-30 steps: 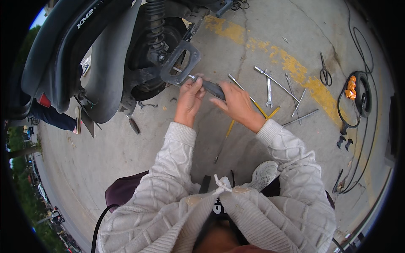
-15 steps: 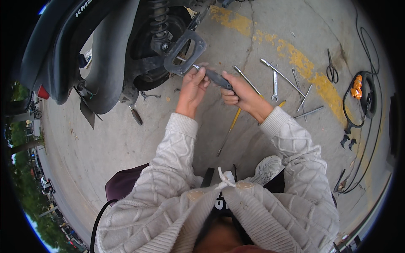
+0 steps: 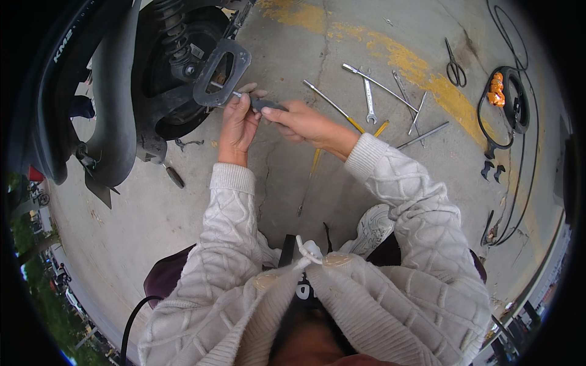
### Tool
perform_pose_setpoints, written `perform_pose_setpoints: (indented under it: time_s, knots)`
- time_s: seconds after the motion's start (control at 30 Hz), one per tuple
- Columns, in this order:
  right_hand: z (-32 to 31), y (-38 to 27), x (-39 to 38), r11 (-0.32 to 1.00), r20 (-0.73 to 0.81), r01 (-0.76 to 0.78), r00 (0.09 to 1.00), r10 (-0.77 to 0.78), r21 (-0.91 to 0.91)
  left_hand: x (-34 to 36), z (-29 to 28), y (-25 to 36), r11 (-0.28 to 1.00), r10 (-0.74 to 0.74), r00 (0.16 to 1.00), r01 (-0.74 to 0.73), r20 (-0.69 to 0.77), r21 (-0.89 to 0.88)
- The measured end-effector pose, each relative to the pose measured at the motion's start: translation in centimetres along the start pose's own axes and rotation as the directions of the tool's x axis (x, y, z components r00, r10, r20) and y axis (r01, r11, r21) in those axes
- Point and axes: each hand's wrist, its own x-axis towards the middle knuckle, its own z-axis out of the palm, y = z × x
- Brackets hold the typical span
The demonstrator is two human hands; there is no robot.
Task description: The person uses a screwdriver and a T-handle wrench to remove and reinstall a footpeg assembly on a motorcycle. They loosen and tighten fasteners, detach the footpeg, then reattach it and secure the fasteners again.
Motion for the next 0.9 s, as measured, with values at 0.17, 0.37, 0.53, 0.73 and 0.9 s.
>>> perform_pose_setpoints:
  time_s: [0.17, 0.37, 0.53, 0.73, 0.9]
  knots:
    - [0.6, 0.5, -0.3, 0.591, -0.164, 0.190, 0.855, -0.492, -0.784, 0.0, -0.3, -0.7, 0.997, 0.022, 0.999, -0.020, 0.029, -0.080]
    - [1.6, -0.5, -0.7, 0.351, -0.064, 0.221, 0.762, -0.644, -0.910, -0.2, -0.8, -1.0, 0.994, 0.039, 0.999, -0.035, 0.032, -0.106]
    - [0.4, -0.8, -0.5, 0.505, -0.062, 0.270, 0.835, -0.547, -0.819, 0.1, -0.5, -1.3, 0.985, 0.070, 0.997, -0.065, 0.023, -0.159]
    - [-5.8, 2.7, -1.9, 0.561, -0.015, 0.255, 0.902, -0.431, -0.788, 0.2, 0.4, -4.7, 0.975, -0.117, 0.990, 0.128, -0.073, 0.182]
    - [-13.2, 8.3, -1.8, 0.419, -0.150, -0.081, 0.980, -0.133, -0.904, -0.1, -4.2, -6.9, 0.652, -0.081, 0.952, 0.276, -0.297, 0.706]
